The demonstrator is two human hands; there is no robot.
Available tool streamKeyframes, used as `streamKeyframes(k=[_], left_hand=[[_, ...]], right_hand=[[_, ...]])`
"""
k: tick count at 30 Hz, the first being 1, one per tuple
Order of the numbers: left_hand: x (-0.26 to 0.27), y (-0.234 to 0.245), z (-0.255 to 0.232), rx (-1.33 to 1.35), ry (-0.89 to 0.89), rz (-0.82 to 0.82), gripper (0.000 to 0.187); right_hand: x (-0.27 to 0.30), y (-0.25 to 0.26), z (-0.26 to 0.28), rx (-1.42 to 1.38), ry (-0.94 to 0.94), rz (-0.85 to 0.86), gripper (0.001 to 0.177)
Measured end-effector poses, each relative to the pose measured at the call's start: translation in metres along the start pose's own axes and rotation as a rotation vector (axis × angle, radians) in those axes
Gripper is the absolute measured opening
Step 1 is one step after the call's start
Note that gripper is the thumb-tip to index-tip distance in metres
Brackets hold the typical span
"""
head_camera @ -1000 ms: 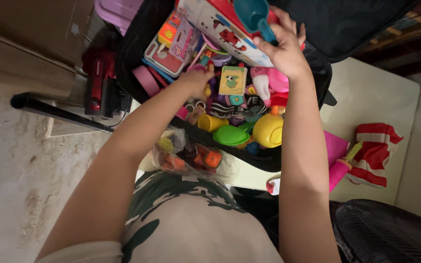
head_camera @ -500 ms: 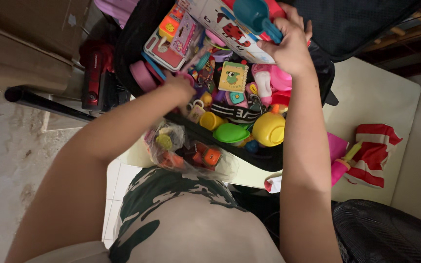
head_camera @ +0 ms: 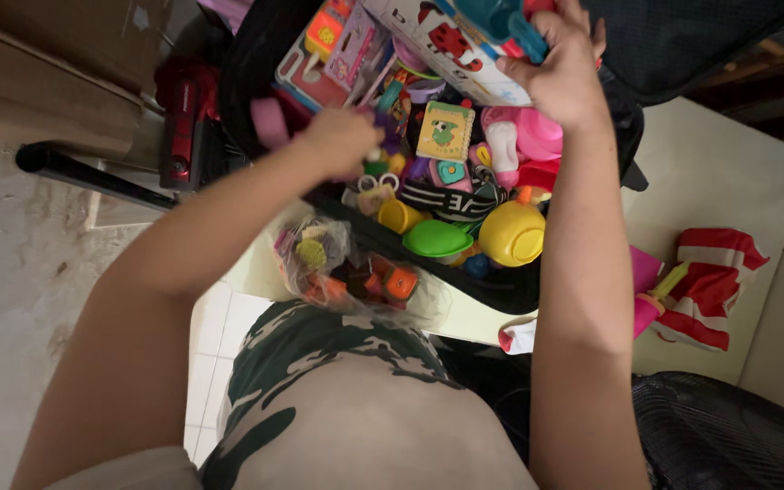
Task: The person sorts through a black suitcase filled with various children's toys and items. They pick up and move a pink toy laptop, a red and white striped sock, a plastic bag of small toys, a spelling game box, and several colorful plastic cups and containers, rearranging them within the suitcase.
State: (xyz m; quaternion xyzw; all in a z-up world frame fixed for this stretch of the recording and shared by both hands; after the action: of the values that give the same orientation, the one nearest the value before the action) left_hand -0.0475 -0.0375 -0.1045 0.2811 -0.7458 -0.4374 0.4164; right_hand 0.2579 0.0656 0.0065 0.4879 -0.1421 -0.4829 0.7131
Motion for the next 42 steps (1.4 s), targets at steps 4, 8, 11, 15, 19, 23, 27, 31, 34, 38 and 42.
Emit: streamKeyframes(k=[4,8,11,15,19,23,27,31,34,38,42], left_hand=[[0.001,0.023,0.022,0.077,-0.079,0.143,0.068],[0.010,0.002,0.002,-0.210,-0.131,0.144,0.086],[0.000,-0.007,0.001,-0.199,-0.219,0.107,0.086],[-0.016,0.018,0.022,0.097,-0.273,0.032,0.088],[-0.017,0.061,0.062,0.631,-0.095,-0.015,0.095],[-0.016,0.063,0.089,1.195,-0.233,-0.189,0.097],[-0.024,0.044,0.097,1.604,-0.070,-0.230,0.098],[-0.036,0.026,0.098,1.539,0.069,-0.483,0.085],[-0.044,0.025,0.086,1.207,0.168,-0.624,0.062],[-0.022,0.044,0.059,0.773,0.326,-0.492,0.054],[-0.007,0.059,0.031,0.425,0.292,-0.541,0.061]], right_hand=[[-0.001,0.003,0.000,-0.002,-0.009,0.009,0.032],[-0.001,0.003,-0.003,-0.011,-0.006,-0.003,0.033],[-0.001,0.004,-0.005,-0.003,-0.044,0.019,0.030],[-0.002,0.001,-0.004,0.009,0.039,-0.013,0.029],[0.000,0.001,-0.003,0.009,-0.056,0.021,0.030],[-0.004,0.002,0.003,0.006,-0.040,0.010,0.029],[-0.004,0.001,0.003,-0.013,-0.017,-0.012,0.028],[-0.003,0.000,0.001,-0.003,-0.047,0.000,0.030],[-0.004,0.000,0.000,-0.001,-0.054,0.005,0.030],[-0.004,-0.002,0.002,-0.005,-0.053,-0.004,0.030],[-0.003,-0.003,0.003,0.010,-0.048,-0.016,0.031]])
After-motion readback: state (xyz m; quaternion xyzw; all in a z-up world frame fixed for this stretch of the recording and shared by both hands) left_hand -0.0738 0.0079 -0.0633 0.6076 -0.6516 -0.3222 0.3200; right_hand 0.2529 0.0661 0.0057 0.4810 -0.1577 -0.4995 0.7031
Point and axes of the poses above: each hand's wrist, its own x-axis away from the middle knuckle, its own y-axis out of the back of the hand, z = x × y, the point moved 1 cm from there along -x, towards the middle knuckle, and after that the axes turned 3 degrees about y, right-handed, at the moved point
